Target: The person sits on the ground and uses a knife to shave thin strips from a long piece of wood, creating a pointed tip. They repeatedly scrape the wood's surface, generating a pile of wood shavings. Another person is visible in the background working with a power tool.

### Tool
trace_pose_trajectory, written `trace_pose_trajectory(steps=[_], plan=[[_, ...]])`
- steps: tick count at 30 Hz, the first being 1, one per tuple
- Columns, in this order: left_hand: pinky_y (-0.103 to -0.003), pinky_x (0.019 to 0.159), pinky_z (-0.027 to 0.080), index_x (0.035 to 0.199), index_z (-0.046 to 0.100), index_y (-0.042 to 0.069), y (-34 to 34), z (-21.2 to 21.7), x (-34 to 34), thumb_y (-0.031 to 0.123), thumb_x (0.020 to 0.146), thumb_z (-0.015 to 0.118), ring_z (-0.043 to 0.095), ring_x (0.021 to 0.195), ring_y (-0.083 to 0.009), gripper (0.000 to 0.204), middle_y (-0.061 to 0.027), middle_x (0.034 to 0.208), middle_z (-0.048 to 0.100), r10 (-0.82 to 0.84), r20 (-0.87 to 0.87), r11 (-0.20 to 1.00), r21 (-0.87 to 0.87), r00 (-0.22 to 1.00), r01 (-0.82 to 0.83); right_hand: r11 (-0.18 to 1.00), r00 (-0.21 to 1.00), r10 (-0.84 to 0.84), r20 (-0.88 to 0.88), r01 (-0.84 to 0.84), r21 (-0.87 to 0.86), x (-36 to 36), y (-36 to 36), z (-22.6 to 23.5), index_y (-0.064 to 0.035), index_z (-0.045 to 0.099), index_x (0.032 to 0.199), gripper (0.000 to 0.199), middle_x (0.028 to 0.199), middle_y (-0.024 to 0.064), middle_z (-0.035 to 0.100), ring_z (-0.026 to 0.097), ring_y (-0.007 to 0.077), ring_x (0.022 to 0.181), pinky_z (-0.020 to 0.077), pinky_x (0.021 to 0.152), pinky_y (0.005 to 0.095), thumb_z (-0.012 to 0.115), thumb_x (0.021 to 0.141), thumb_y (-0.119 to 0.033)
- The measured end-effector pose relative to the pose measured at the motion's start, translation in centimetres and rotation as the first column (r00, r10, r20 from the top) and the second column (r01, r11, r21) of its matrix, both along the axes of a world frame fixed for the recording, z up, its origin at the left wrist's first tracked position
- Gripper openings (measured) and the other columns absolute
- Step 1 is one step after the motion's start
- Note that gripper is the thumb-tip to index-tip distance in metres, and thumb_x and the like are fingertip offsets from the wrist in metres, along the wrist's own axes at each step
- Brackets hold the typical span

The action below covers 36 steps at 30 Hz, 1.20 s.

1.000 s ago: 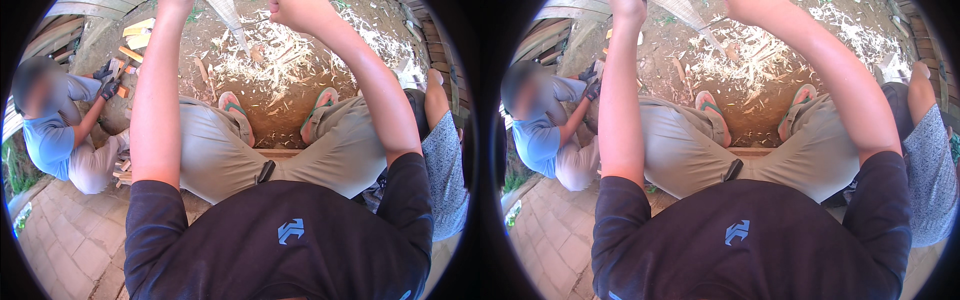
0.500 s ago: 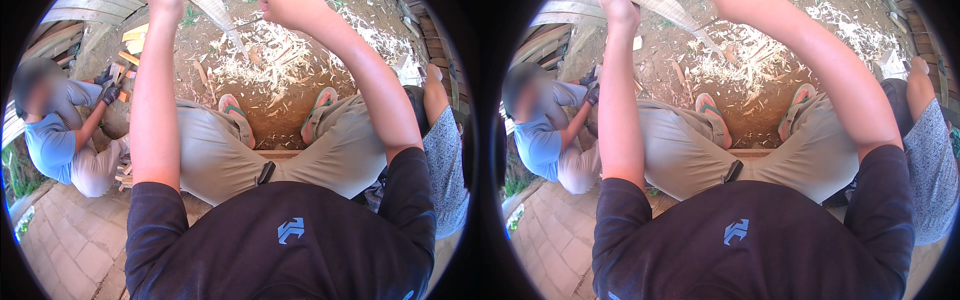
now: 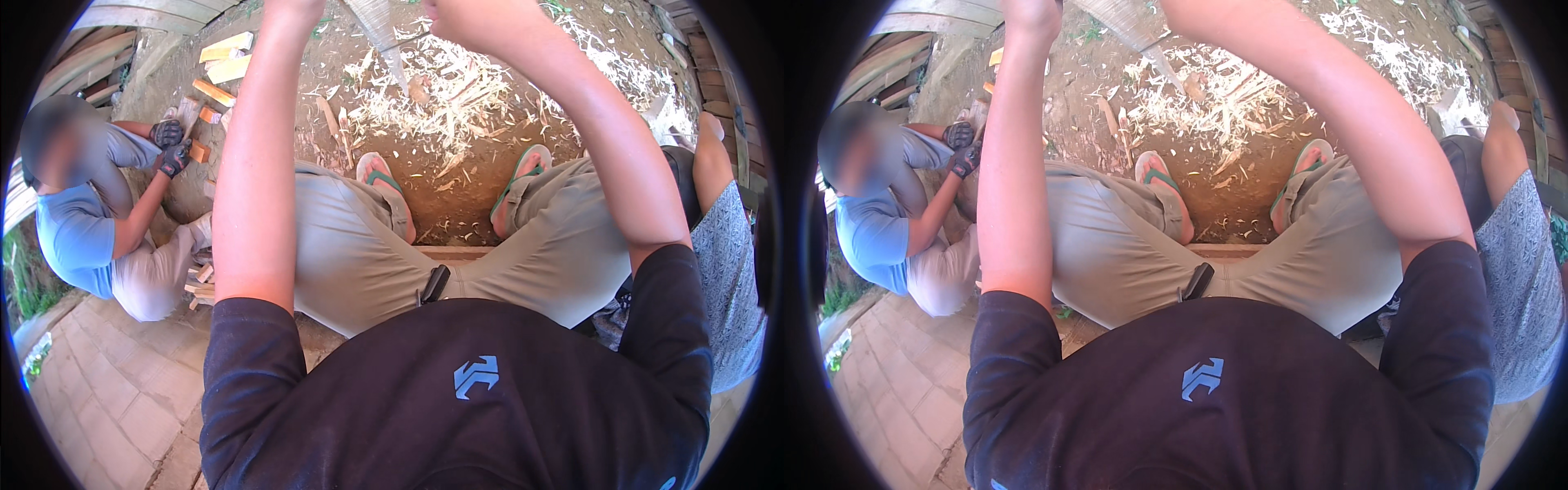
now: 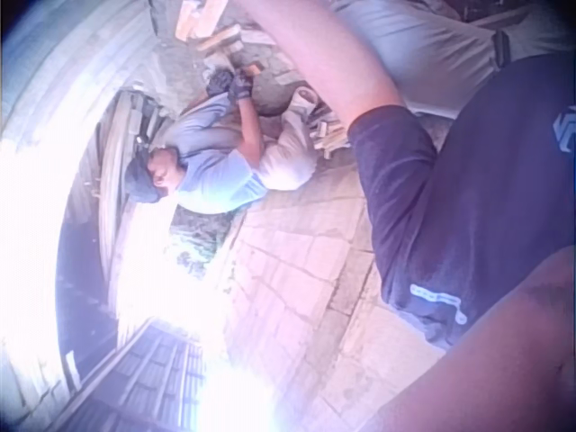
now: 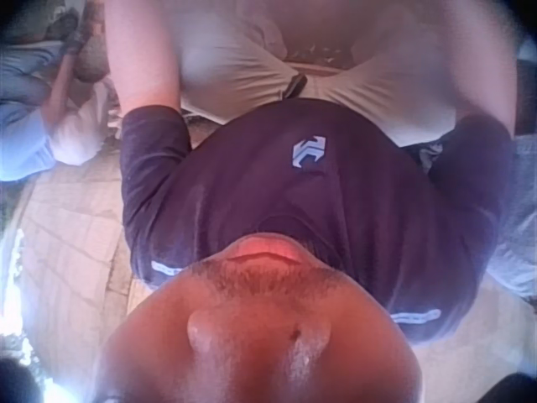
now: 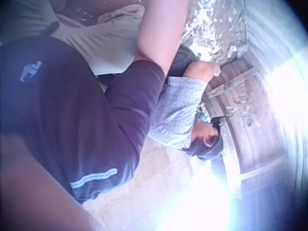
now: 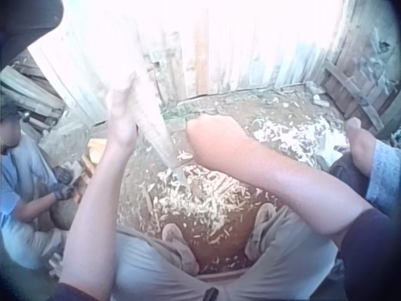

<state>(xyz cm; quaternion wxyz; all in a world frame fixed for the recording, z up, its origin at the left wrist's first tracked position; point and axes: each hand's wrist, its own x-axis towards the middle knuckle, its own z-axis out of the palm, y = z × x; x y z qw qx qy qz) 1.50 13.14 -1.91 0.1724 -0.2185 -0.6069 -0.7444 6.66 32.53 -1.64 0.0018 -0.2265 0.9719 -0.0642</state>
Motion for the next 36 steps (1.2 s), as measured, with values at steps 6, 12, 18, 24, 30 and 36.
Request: trace_pose_trajectory(steps=[6, 12, 18, 24, 30, 36], plan=[[-0.030, 0.066, 0.056, 0.122, 0.064, -0.002, -0.1, 0.0, -0.3, 0.051, 0.100, 0.058, 0.067, 0.073, -0.0159, 0.058, -0.0057, 0.086, 0.067, 0.014, -0.002, 1.000, 0.013, 1.000, -0.014, 0.999, 1.000, -0.016, 0.010, 0.015, 0.034, 0.2, -0.5, -0.7, 0.0015, 0.074, 0.089, 0.015, 0.092, 0.0248, 0.074, 0.075, 0.0380, 0.091, 0.0606, 0.079, 0.0479, 0.064, 0.082, -0.007], [-0.031, 0.066, 0.056, 0.118, 0.064, 0.000, 0.0, 0.0, -0.8, 0.052, 0.100, 0.058, 0.067, 0.073, -0.0157, 0.056, -0.0055, 0.087, 0.067, 0.018, -0.007, 0.999, 0.032, 1.000, -0.018, 0.998, 0.999, 0.013, 0.047, -0.016, 0.055, -0.2, -0.5, -1.9, 0.0011, 0.074, 0.089, 0.016, 0.094, 0.0245, 0.074, 0.074, 0.0393, 0.094, 0.0600, 0.082, 0.0476, 0.065, 0.083, -0.010], [-0.031, 0.066, 0.057, 0.117, 0.064, 0.001, 0.0, -0.3, -0.9, 0.054, 0.101, 0.057, 0.068, 0.072, -0.0162, 0.056, -0.0064, 0.087, 0.068, 0.051, 0.000, 0.998, 0.021, 0.999, -0.051, 0.997, 0.997, -0.076, 0.010, 0.075, 0.034, 0.1, -0.2, 0.0, 0.0017, 0.074, 0.090, 0.018, 0.095, 0.0261, 0.073, 0.073, 0.0400, 0.094, 0.0593, 0.083, 0.0487, 0.063, 0.084, -0.011], [-0.032, 0.065, 0.057, 0.117, 0.064, 0.000, -1.0, -0.9, -1.2, 0.057, 0.101, 0.056, 0.068, 0.072, -0.0174, 0.059, -0.0075, 0.084, 0.068, 0.017, 0.017, 0.998, 0.061, 1.000, -0.018, 0.997, 0.997, -0.068, -0.035, 0.069, 0.028, 0.1, -0.4, 0.2, 0.0016, 0.074, 0.089, 0.018, 0.093, 0.0259, 0.073, 0.073, 0.0402, 0.092, 0.0593, 0.082, 0.0491, 0.061, 0.085, -0.010], [-0.031, 0.064, 0.056, 0.118, 0.064, 0.000, -0.6, -0.1, -0.5, 0.059, 0.101, 0.053, 0.068, 0.071, -0.0175, 0.062, -0.0077, 0.084, 0.068, 0.065, 0.010, 0.998, 0.001, 0.998, -0.065, 0.999, 0.996, -0.038, -0.076, 0.039, 0.006, 0.1, -0.1, 0.0, 0.0013, 0.074, 0.088, 0.017, 0.092, 0.0253, 0.073, 0.073, 0.0398, 0.092, 0.0593, 0.082, 0.0488, 0.062, 0.085, -0.010], [-0.031, 0.064, 0.055, 0.117, 0.065, 0.001, -0.4, 0.2, -0.3, 0.059, 0.100, 0.054, 0.067, 0.070, -0.0166, 0.061, -0.0067, 0.083, 0.068, 0.078, 0.020, 0.997, 0.007, 0.997, -0.078, 0.997, 0.998, -0.057, -0.003, 0.057, 0.058, 0.6, -0.7, 0.5, 0.0013, 0.073, 0.086, 0.015, 0.089, 0.0255, 0.073, 0.074, 0.0400, 0.089, 0.0596, 0.080, 0.0489, 0.062, 0.084, -0.008]])
